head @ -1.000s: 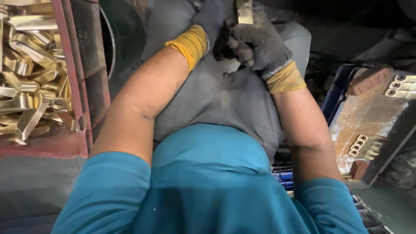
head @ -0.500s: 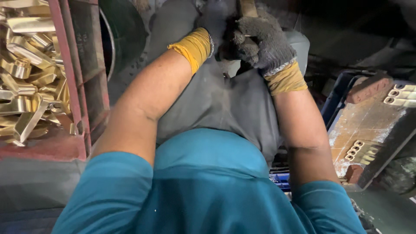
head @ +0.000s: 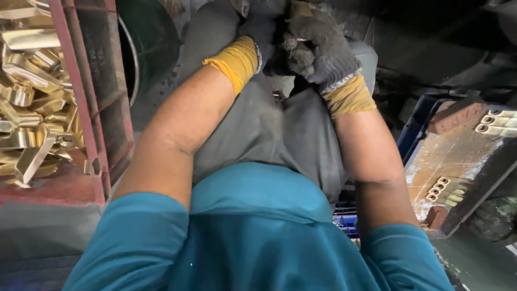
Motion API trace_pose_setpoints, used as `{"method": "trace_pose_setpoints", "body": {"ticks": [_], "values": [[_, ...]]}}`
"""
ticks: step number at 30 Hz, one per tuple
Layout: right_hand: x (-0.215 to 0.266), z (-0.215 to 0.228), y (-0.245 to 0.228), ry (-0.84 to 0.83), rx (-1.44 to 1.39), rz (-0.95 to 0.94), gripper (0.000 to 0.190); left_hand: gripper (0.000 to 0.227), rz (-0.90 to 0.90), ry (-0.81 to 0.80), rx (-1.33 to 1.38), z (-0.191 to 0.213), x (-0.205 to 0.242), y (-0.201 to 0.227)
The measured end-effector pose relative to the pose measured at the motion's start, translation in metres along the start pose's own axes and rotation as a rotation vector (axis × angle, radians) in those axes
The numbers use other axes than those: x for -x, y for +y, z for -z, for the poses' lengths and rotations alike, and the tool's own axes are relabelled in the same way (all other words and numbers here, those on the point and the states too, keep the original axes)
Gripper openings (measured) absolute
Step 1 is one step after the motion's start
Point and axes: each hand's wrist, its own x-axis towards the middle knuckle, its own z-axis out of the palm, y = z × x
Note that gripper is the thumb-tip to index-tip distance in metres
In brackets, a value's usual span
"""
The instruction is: The person sits on the floor and repeatedly rubs small brass-colored metal parts with a sanding block. They pick up parts from a red bin to their left, sand them in their lap, and place the finished pieces into a blue bin to their right.
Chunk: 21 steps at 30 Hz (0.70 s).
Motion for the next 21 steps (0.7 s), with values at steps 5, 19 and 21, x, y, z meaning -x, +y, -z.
{"method": "trace_pose_setpoints", "body": {"ticks": [5, 19, 21], "values": [[-0.007, -0.005, -0.007, 0.076, -0.633, -0.226, 0.016, 0.029, -0.096, 0.181, 0.044, -0.019, -0.002, -0.008], [-0.037, -0.021, -0.033, 0.209, -0.617, -0.339, 0.007, 0.026, -0.199, 0.462, -0.381, -0.01, -0.009, 0.015], [-0.041, -0.031, -0.034, 0.129, -0.267, -0.181, 0.006, 0.026, -0.223, 0.505, -0.458, -0.006, -0.001, 0.025]]}}
